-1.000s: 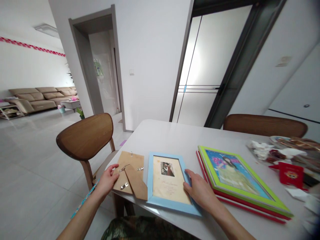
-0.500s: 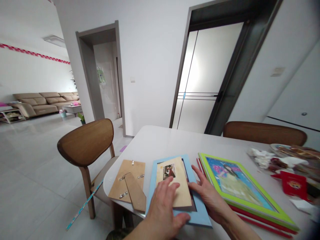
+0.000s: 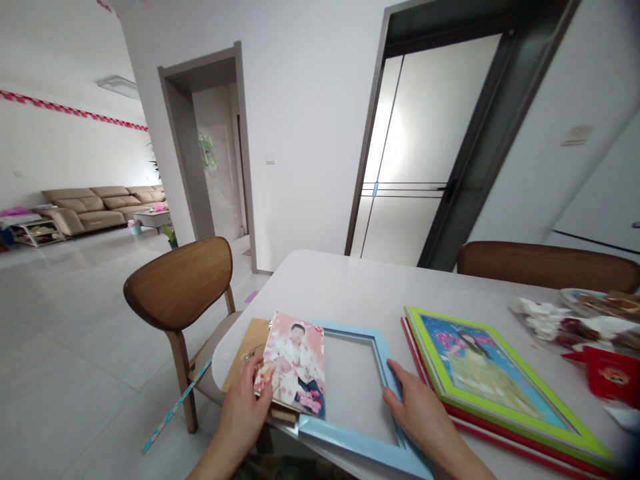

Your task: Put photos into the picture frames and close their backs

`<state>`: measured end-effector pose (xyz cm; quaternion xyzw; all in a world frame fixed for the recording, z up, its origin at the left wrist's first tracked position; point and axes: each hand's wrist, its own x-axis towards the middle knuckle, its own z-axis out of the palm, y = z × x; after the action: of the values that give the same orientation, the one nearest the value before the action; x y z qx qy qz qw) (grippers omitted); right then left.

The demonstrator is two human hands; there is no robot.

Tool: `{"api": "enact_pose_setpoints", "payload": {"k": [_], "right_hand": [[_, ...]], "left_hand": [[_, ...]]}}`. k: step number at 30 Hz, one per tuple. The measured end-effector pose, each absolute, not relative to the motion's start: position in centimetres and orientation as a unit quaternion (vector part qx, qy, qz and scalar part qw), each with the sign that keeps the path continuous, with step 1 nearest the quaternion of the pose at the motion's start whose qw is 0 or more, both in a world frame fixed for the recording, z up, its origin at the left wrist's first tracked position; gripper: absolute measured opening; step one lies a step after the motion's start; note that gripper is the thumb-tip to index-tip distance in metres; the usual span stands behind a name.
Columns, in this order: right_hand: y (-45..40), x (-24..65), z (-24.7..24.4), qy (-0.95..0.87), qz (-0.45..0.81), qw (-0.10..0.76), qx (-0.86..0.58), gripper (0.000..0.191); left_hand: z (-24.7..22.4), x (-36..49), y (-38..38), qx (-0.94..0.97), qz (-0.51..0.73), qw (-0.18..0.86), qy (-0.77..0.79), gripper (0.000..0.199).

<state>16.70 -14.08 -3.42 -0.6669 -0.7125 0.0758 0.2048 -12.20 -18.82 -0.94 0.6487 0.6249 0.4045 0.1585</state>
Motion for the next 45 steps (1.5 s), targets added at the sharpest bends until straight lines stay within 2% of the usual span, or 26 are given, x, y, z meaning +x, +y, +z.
{"api": "enact_pose_setpoints", "payload": {"k": [4, 7, 13, 17, 21, 24, 26, 29, 32, 34, 36, 40, 45], "right_hand": [[-14.6, 16.3, -3.2, -0.727, 0.017, 0.183, -0.661, 0.041], [-14.8, 15.1, -2.4, -0.743, 0.015, 0.226, -0.630, 0.039], [-13.9, 9.8, -1.2, -0.721, 0.215, 0.326, -0.572, 0.042], [-12.9, 6.2, -1.5, -0.643, 0.380, 0.387, -0.541, 0.049], [-13.7, 4.6, 0.9, -0.574, 0.459, 0.488, -0.471, 0.053], [-15.0, 5.1, 3.5, -0.581, 0.456, 0.540, -0.404, 0.056], [-15.5, 6.4, 4.0, -0.594, 0.433, 0.539, -0.411, 0.052], [-15.7, 8.8, 2.6, -0.552, 0.417, 0.498, -0.523, 0.050], [-15.6, 11.1, 0.6, -0.462, 0.484, 0.488, -0.560, 0.056], [-15.4, 12.4, -0.1, -0.446, 0.509, 0.499, -0.542, 0.055], [-15.2, 13.5, -0.4, -0.449, 0.514, 0.493, -0.539, 0.055], [-14.3, 14.6, -0.8, -0.476, 0.498, 0.443, -0.574, 0.057], [-13.2, 14.0, -2.0, -0.533, 0.356, 0.405, -0.652, 0.062]], "left_hand": [[-1.8, -12.6, -19.6, 0.688, 0.307, 0.090, 0.651, 0.031], [-1.3, -12.1, -19.5, 0.709, 0.295, 0.058, 0.638, 0.030], [-1.1, -9.9, -19.7, 0.783, 0.287, 0.110, 0.540, 0.049], [-1.7, -8.6, -19.6, 0.793, 0.269, 0.130, 0.531, 0.060], [-1.7, -7.8, -18.7, 0.780, 0.339, 0.103, 0.516, 0.065], [-0.5, -6.7, -18.0, 0.738, 0.468, 0.124, 0.471, 0.054], [0.6, -5.4, -17.6, 0.659, 0.560, 0.193, 0.465, 0.043], [1.4, -2.8, -17.4, 0.511, 0.640, 0.347, 0.457, 0.040], [0.6, -1.0, -17.3, 0.442, 0.632, 0.471, 0.429, 0.047], [-0.4, -0.9, -17.2, 0.431, 0.602, 0.503, 0.446, 0.058], [-1.4, -1.8, -17.0, 0.460, 0.563, 0.474, 0.497, 0.063], [-2.4, -4.0, -17.3, 0.645, 0.436, 0.316, 0.542, 0.054], [-2.3, -4.4, -18.4, 0.738, 0.363, 0.251, 0.510, 0.043]]}}
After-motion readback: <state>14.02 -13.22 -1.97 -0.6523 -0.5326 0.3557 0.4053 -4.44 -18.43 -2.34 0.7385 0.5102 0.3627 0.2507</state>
